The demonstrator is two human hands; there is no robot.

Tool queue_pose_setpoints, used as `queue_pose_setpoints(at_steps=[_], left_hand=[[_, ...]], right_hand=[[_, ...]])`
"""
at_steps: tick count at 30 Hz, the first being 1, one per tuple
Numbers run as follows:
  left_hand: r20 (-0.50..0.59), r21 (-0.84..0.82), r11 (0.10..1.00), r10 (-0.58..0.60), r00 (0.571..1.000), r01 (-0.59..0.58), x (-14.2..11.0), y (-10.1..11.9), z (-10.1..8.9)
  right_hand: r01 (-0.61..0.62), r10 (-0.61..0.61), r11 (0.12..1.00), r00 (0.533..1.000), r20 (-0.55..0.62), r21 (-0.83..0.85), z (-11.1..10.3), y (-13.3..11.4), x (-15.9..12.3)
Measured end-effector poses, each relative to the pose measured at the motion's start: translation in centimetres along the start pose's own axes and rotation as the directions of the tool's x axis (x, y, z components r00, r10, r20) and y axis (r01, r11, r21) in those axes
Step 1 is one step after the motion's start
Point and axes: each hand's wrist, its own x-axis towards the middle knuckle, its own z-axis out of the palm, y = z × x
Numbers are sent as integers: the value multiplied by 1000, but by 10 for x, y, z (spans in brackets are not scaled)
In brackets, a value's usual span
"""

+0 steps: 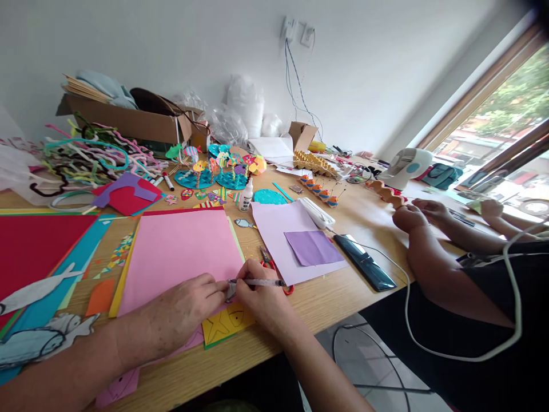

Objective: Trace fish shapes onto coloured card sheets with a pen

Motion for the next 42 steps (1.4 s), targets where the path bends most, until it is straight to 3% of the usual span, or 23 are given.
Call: queue_pose_setpoints(at_steps=[14, 33, 42], left_hand=[[0, 41, 999, 27, 1000, -27, 0, 1, 0], [12, -31, 1000, 7, 1000, -6, 1, -1, 1], [13, -23, 1000, -18, 1000, 18, 5, 0, -1]], right_hand=[[12, -12, 1000, 999, -44, -3, 3, 4, -1], [17, -17, 1000, 1000, 4, -17, -1, 2, 0], [-36, 37, 999, 999, 29, -22, -7, 0, 1]])
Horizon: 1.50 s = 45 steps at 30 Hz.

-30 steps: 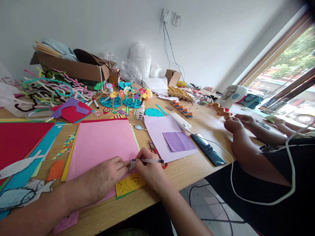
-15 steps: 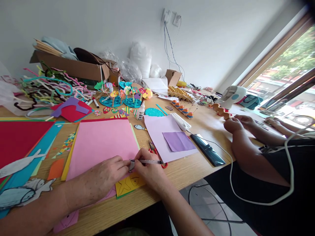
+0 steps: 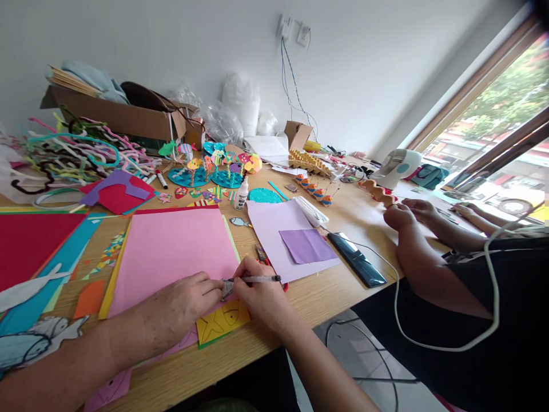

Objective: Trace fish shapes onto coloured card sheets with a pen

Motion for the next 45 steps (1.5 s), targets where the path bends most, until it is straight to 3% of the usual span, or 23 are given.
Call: queue_pose_setpoints(at_steps=[17, 26, 36, 45], left_hand=[[44, 128, 992, -27, 999, 21, 3, 4, -1], [108, 180, 982, 34, 994, -54, 9, 6, -8], [83, 178, 979, 84, 993, -98, 7, -3, -2], [102, 161, 984, 57, 993, -73, 8, 1, -6]], right_hand=[[-7, 7, 999, 1000, -2, 33, -7, 4, 5], [-5, 3, 990, 1000, 16, 141, -9, 11, 6], [0, -3, 993, 1000, 23, 121, -7, 9, 5], [-5, 2, 997, 999, 38, 72, -8, 6, 4]])
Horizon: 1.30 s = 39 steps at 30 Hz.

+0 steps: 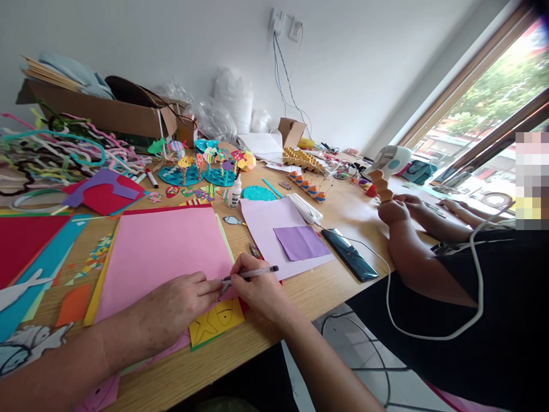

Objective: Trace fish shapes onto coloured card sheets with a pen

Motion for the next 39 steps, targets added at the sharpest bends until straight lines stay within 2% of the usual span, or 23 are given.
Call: queue_pose_setpoints(at_steps=[6, 13, 21, 26, 31, 39], left_hand=[[-14, -15, 1000, 2, 1000, -2, -1, -1, 0], [58, 55, 998, -13, 998, 10, 2, 2, -2], [35, -95, 995, 1, 999, 2, 7, 4, -4], [-37, -203, 979, -31, 999, 23, 6, 1, 2], [-84, -226, 974, -20, 996, 0, 6, -2, 7], [-20, -147, 981, -132, 991, 127, 16, 4, 12]], right_hand=[[3, -3, 999, 1000, 6, -40, -3, -5, 2], [-3, 2, 998, 1000, -17, -63, -5, -4, 2], [-5, 3, 999, 999, -38, -54, -6, 3, 2], [-14, 13, 999, 999, -38, -33, -6, 7, 3], [-22, 22, 1000, 999, -40, -8, -6, 6, 3], [-18, 18, 1000, 998, -59, -5, -9, 7, 3]])
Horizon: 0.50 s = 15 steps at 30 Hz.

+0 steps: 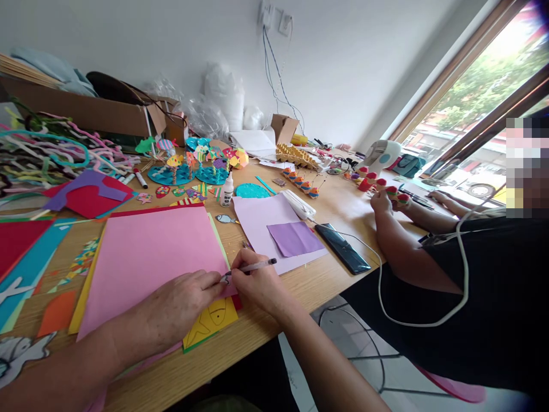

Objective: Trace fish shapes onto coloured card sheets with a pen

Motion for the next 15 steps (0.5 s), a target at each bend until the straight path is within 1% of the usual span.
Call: queue_pose_setpoints(at_steps=[5, 11, 15], left_hand=[[11, -14, 999, -37, 999, 37, 1, 0, 1], [-5, -4, 999, -32, 999, 32, 0, -1, 3], [21, 7, 999, -41, 999, 41, 0, -1, 3]], right_hand=[[1, -1, 1000, 1000, -12, 3, 0, 3, 0], [17, -17, 1000, 999, -31, -6, 0, 6, -1], [27, -28, 999, 999, -39, -18, -1, 6, -3]])
